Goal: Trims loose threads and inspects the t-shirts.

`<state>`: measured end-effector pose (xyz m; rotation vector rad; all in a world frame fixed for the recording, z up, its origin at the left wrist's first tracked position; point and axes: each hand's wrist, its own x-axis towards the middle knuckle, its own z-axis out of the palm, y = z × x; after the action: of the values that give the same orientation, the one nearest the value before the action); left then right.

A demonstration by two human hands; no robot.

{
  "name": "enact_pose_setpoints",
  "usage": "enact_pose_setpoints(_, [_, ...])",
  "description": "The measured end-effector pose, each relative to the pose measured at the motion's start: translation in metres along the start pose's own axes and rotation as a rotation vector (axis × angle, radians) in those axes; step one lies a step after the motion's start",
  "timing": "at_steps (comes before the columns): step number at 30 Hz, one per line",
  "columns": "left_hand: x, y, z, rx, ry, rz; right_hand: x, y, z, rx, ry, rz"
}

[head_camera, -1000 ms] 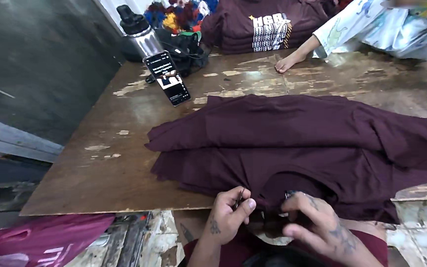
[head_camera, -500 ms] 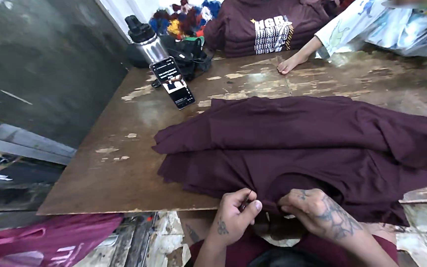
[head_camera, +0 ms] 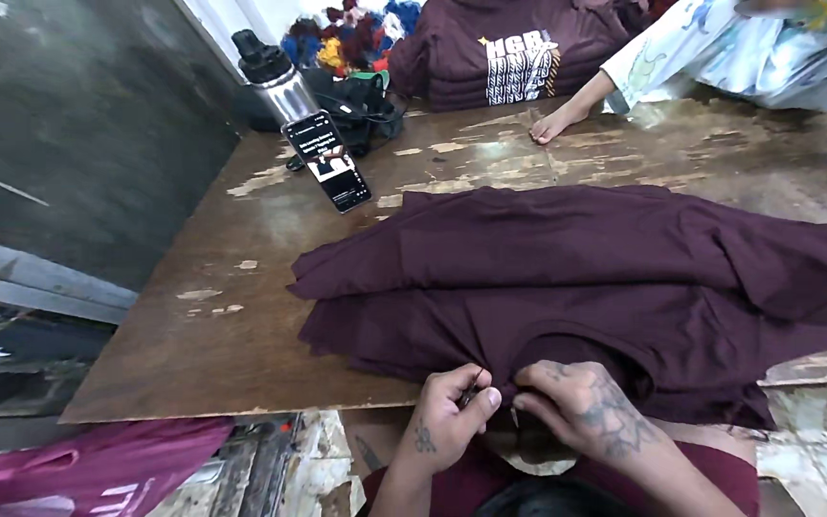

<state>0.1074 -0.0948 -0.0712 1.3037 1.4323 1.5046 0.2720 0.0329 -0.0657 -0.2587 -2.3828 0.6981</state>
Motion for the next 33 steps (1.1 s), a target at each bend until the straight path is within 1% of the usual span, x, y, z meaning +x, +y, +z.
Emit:
enact_pose_setpoints(3, [-0.001,0.000,0.001,0.020,-0.009,-0.007,0.002,-0.002,-0.005,0.013,-0.047,-0.051])
enact_pose_setpoints(6, [-0.002,0.003,0.000,0.116,-0.010,-0.001,-0.010,0.008,-0.003,0.054,-0.008,-0.102])
enact_pose_setpoints(7, [-0.002,0.006,0.000,0.219,-0.005,0.014,-0.018,0.013,0.000,0.064,0.010,-0.126])
enact_pose_setpoints(10, [0.001,0.026,0.000,0.786,0.032,0.096,-0.034,0.015,0.002,0.116,0.054,-0.125])
enact_pose_setpoints(11, [0.001,0.035,0.000,0.918,0.015,0.110,-0.038,0.014,0.003,0.126,0.065,-0.116])
enact_pose_setpoints(13, [0.001,0.049,-0.005,1.077,-0.053,0.176,-0.043,0.010,0.005,0.135,0.095,-0.105])
enact_pose_setpoints(16, [-0.002,0.067,-0.009,1.220,-0.184,0.302,-0.044,0.006,0.008,0.137,0.150,-0.086])
enact_pose_setpoints(18, [-0.003,0.070,-0.007,1.287,-0.229,0.343,-0.043,0.003,0.012,0.151,0.186,-0.094])
enact_pose_setpoints(21, [-0.006,0.065,-0.006,1.289,-0.231,0.345,-0.051,0.002,0.019,0.189,0.194,-0.153])
enact_pose_setpoints(23, [-0.008,0.063,-0.009,1.241,-0.192,0.296,-0.060,-0.002,0.016,0.192,0.082,-0.203])
enact_pose_setpoints(25, [-0.009,0.058,-0.012,1.109,-0.080,0.224,-0.058,-0.012,0.001,0.172,-0.067,-0.237])
enact_pose_setpoints(26, [-0.009,0.055,-0.013,1.040,0.005,0.193,-0.058,-0.014,-0.006,0.148,-0.097,-0.231])
enact_pose_setpoints(27, [-0.008,0.052,-0.014,0.971,0.088,0.152,-0.062,-0.012,-0.010,0.101,-0.083,-0.209])
enact_pose_setpoints(29, [-0.005,0.044,-0.008,0.841,0.240,0.045,-0.067,-0.002,-0.012,-0.010,0.029,-0.166])
enact_pose_setpoints(30, [-0.002,0.041,-0.002,0.788,0.265,-0.028,-0.061,0.002,-0.013,-0.051,0.091,-0.155])
enact_pose_setpoints(31, [0.000,0.038,0.006,0.731,0.245,-0.102,-0.052,0.004,-0.014,-0.080,0.137,-0.141])
enact_pose_setpoints(32, [0.002,0.033,0.015,0.674,0.212,-0.147,-0.043,0.005,-0.013,-0.107,0.156,-0.121])
enact_pose_setpoints(33, [0.004,0.028,0.024,0.620,0.194,-0.150,-0.035,0.007,-0.009,-0.142,0.153,-0.098])
